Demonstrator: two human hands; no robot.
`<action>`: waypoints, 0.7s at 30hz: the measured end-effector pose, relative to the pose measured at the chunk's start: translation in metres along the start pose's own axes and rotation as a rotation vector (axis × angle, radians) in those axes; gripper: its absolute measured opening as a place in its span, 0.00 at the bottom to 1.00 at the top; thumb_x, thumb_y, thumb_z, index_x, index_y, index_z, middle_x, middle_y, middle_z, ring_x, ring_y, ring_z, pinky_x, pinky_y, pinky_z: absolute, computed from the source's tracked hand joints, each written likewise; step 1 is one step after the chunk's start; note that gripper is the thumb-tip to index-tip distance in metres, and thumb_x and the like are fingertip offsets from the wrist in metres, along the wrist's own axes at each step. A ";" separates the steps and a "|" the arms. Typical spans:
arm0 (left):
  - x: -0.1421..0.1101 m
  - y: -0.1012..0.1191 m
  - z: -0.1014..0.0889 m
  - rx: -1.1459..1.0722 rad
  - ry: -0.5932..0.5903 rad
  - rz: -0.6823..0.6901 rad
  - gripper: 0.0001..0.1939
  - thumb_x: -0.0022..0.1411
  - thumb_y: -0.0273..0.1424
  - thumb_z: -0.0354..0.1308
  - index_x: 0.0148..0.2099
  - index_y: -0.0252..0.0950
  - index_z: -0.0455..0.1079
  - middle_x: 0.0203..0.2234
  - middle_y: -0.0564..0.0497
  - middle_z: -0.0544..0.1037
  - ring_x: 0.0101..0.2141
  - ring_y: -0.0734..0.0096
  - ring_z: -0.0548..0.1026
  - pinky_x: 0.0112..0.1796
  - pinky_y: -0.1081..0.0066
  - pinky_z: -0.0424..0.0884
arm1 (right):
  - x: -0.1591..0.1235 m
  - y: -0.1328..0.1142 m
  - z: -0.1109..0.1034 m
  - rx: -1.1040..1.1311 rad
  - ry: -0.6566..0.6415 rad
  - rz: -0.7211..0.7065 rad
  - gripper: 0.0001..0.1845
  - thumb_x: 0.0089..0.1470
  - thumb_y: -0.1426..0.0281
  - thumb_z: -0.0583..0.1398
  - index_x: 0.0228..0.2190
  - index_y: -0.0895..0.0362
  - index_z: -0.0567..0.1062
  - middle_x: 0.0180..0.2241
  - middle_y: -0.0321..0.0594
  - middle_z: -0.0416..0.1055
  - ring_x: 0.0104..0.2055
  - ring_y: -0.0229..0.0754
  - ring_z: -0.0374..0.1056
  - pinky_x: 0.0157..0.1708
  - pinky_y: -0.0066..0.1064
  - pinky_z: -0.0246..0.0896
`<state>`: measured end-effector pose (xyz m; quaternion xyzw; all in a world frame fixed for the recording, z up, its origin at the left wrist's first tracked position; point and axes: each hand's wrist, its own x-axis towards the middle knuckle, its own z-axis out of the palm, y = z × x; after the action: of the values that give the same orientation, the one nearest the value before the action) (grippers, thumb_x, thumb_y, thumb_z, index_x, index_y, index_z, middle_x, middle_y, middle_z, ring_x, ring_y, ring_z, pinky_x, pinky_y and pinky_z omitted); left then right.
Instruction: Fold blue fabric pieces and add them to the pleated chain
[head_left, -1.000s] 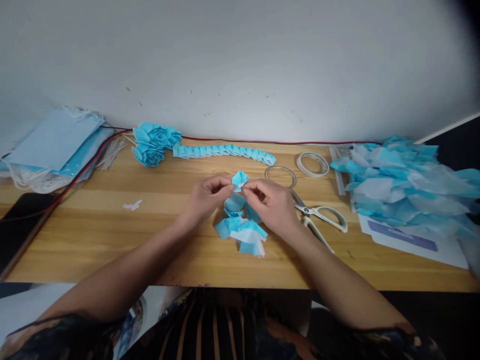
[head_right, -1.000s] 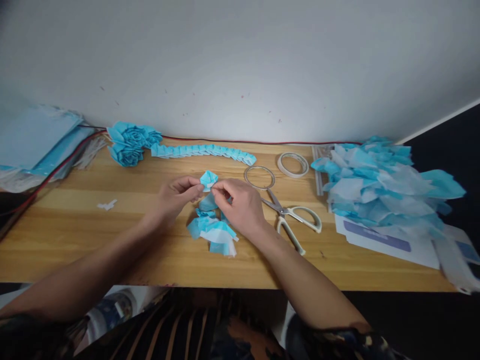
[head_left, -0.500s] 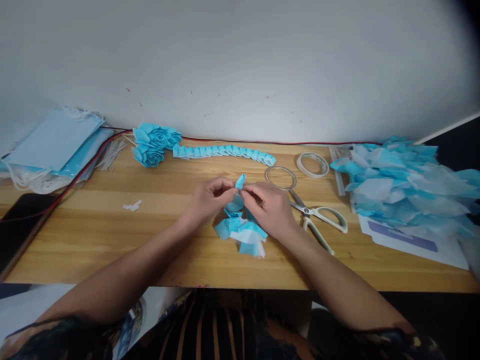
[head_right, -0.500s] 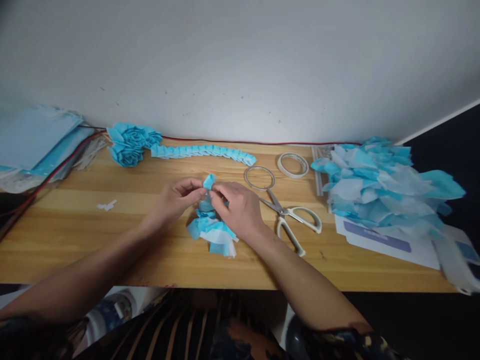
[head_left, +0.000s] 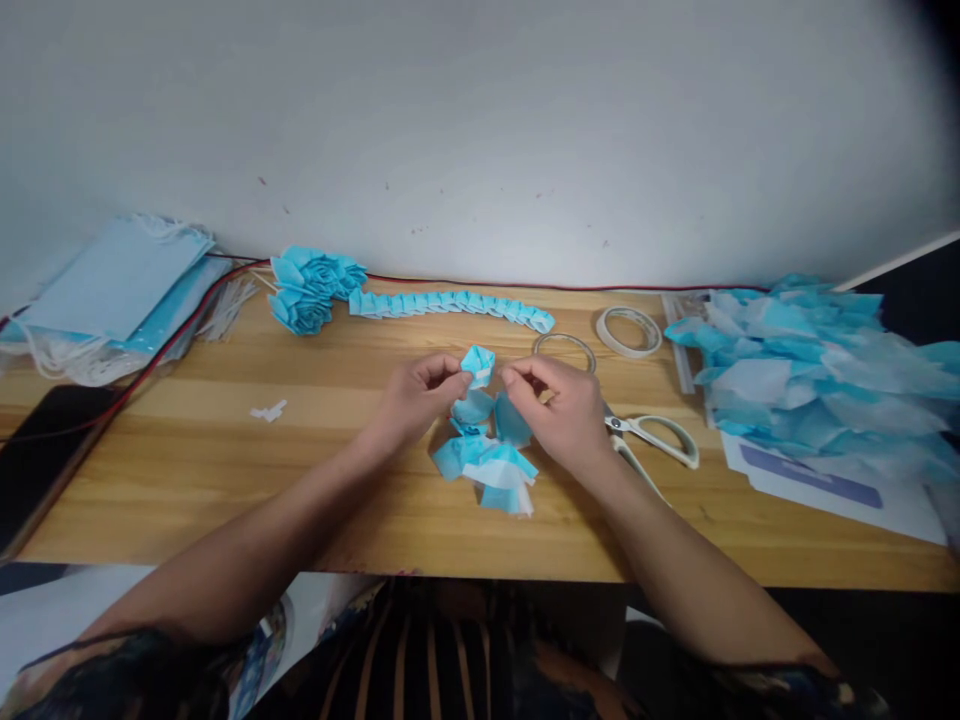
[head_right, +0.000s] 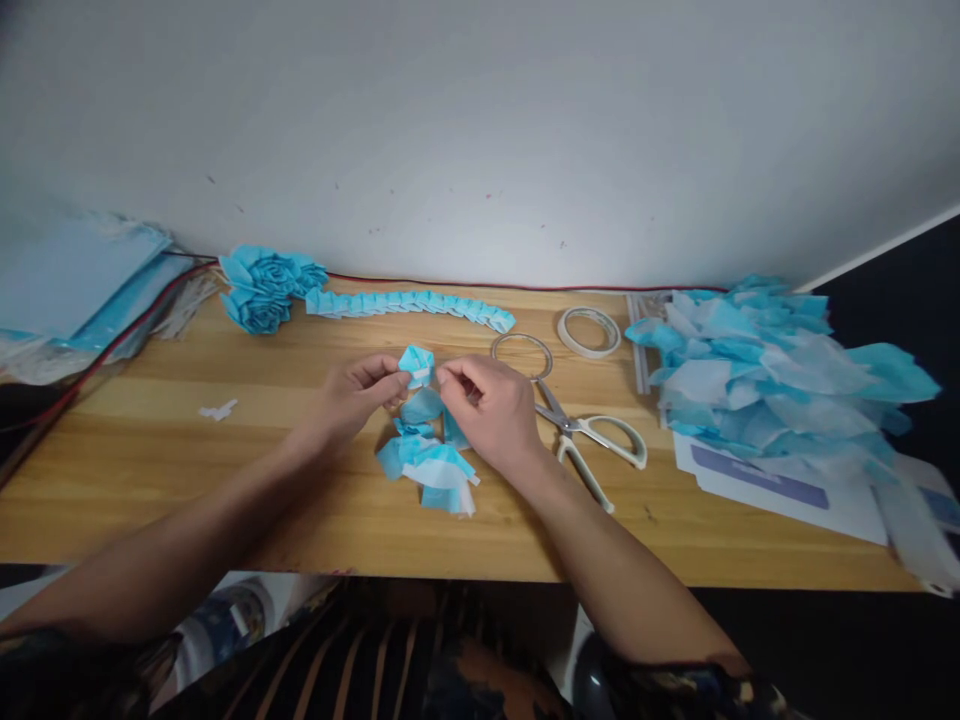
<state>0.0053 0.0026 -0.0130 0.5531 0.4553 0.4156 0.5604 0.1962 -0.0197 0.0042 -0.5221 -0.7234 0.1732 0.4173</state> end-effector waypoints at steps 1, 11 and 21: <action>0.000 0.000 0.000 -0.005 -0.002 0.001 0.14 0.55 0.40 0.63 0.26 0.36 0.68 0.20 0.55 0.70 0.23 0.76 0.66 0.27 0.73 0.64 | 0.000 -0.001 0.000 0.003 -0.002 -0.005 0.09 0.59 0.70 0.60 0.27 0.53 0.78 0.26 0.35 0.78 0.27 0.39 0.70 0.31 0.32 0.61; 0.000 0.000 -0.001 0.032 0.022 -0.016 0.13 0.55 0.39 0.62 0.25 0.36 0.69 0.20 0.55 0.71 0.24 0.76 0.66 0.28 0.73 0.63 | 0.005 0.006 -0.005 -0.003 0.082 0.010 0.11 0.59 0.67 0.60 0.25 0.52 0.76 0.22 0.33 0.74 0.25 0.38 0.67 0.29 0.32 0.61; 0.011 -0.001 -0.015 0.130 0.050 0.012 0.15 0.54 0.42 0.64 0.25 0.36 0.72 0.20 0.53 0.72 0.23 0.75 0.66 0.27 0.74 0.62 | -0.026 0.029 -0.109 -0.435 0.137 0.139 0.09 0.61 0.64 0.61 0.32 0.51 0.80 0.28 0.37 0.79 0.29 0.44 0.73 0.30 0.34 0.61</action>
<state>-0.0068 0.0168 -0.0138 0.5805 0.4918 0.4021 0.5094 0.3018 -0.0515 0.0378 -0.6587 -0.6760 0.0057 0.3302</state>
